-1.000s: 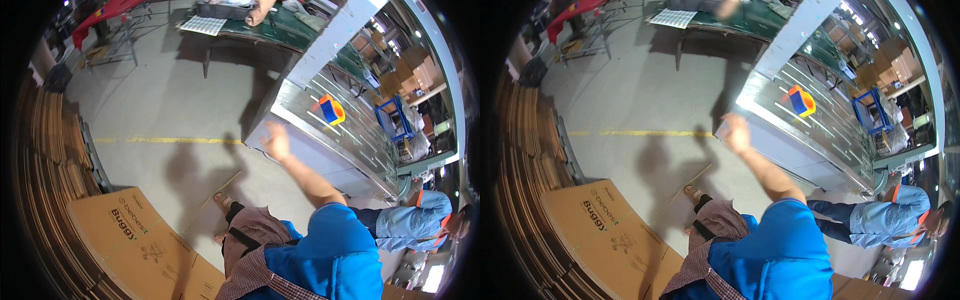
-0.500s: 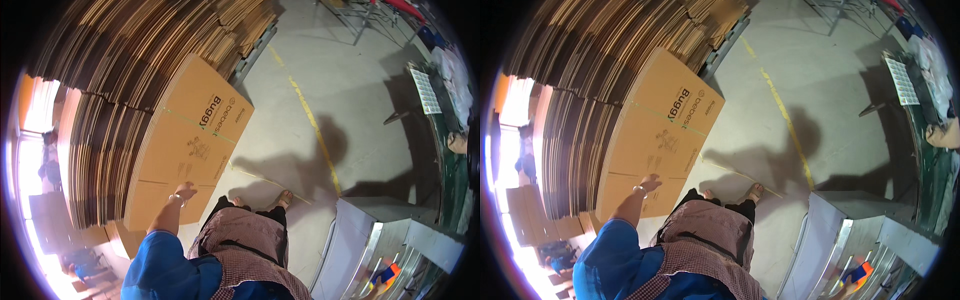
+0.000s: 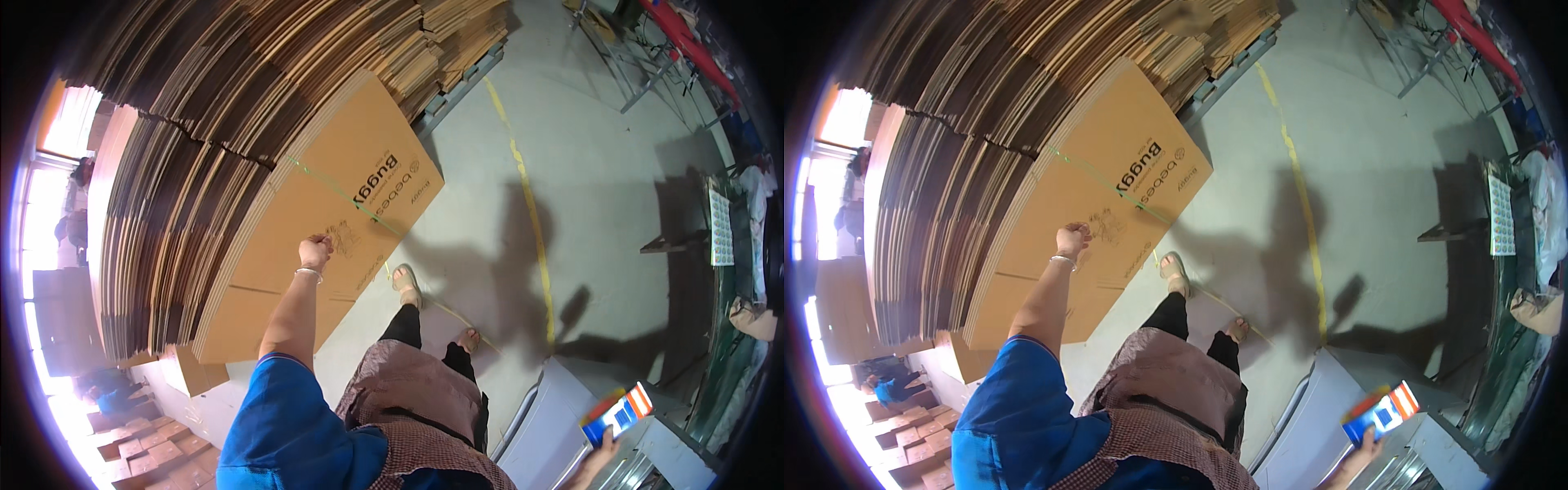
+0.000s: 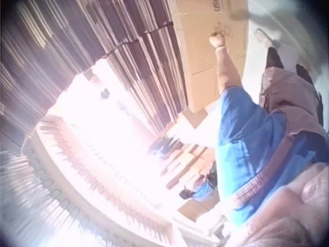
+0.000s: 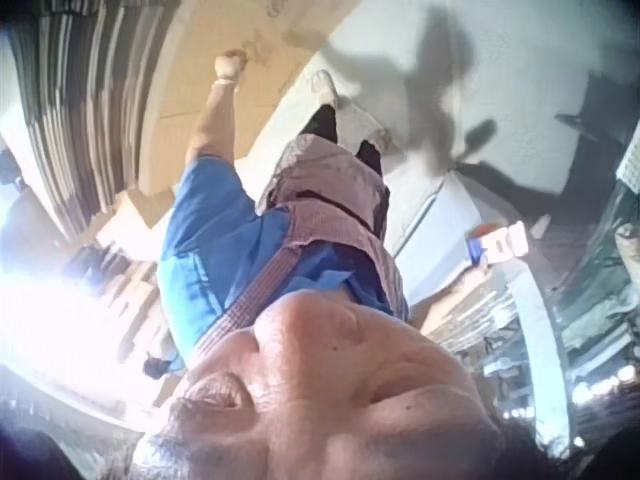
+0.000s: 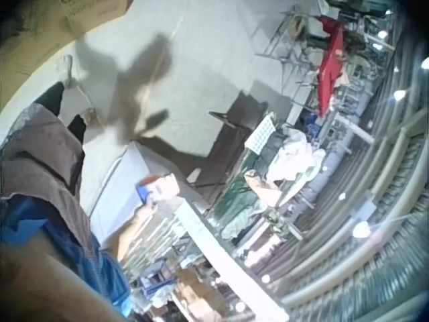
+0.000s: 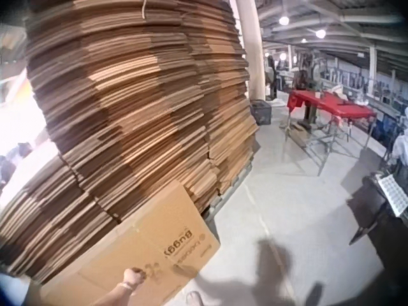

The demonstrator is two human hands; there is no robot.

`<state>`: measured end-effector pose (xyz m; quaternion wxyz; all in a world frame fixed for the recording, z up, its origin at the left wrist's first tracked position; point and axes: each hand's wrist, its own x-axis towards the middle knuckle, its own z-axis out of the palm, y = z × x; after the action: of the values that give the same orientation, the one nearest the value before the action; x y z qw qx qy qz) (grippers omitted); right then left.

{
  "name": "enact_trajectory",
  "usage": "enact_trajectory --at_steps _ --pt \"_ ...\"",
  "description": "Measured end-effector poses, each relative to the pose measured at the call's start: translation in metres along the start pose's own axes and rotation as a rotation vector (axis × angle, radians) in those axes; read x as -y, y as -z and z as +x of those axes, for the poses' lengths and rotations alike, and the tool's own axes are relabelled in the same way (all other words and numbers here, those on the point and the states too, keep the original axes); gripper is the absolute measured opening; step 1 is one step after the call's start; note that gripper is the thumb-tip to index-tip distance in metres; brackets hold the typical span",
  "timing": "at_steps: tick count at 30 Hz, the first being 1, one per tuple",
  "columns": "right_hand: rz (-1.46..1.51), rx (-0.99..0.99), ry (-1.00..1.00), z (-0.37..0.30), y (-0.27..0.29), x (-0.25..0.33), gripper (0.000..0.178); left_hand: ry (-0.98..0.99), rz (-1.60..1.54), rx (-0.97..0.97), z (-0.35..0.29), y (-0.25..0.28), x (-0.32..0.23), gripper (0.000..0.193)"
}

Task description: The person assembles flat cardboard sheets into boxes by folding the flaps and sealing the seams with a handheld tape dispenser. The person repeatedly picks up sheets, folds them into box shapes, and applies tape to secure the structure.

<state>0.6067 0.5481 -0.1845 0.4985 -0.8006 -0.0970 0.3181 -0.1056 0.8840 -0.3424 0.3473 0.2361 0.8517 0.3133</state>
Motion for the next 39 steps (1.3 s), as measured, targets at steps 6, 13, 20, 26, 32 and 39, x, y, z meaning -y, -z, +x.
enact_trajectory --at_steps 6,13,20,26,32,39 --pt "0.024 0.531 -0.114 -0.035 -0.270 0.007 0.032 0.040 -0.172 -0.361 0.148 -0.060 -0.003 0.016" --pt "-0.142 0.893 -0.370 -0.102 -0.482 0.021 0.035 0.552 -0.613 -0.711 0.180 -0.109 -0.064 0.016" --pt "-0.372 0.968 -0.211 -0.092 -0.543 0.017 0.032 0.561 -0.772 -0.854 0.200 -0.138 -0.052 0.010" --pt "-0.588 1.110 0.030 -0.057 -0.582 0.010 0.034 -0.009 -0.826 -0.754 0.174 -0.122 -0.018 0.020" --pt "-0.593 1.206 0.154 -0.040 -0.619 0.021 0.035 -0.138 -0.315 -0.724 0.147 -0.074 -0.082 0.007" --pt "-0.708 1.264 0.153 -0.024 -0.615 0.046 0.033 0.170 -0.164 -0.998 0.173 -0.103 -0.088 0.013"
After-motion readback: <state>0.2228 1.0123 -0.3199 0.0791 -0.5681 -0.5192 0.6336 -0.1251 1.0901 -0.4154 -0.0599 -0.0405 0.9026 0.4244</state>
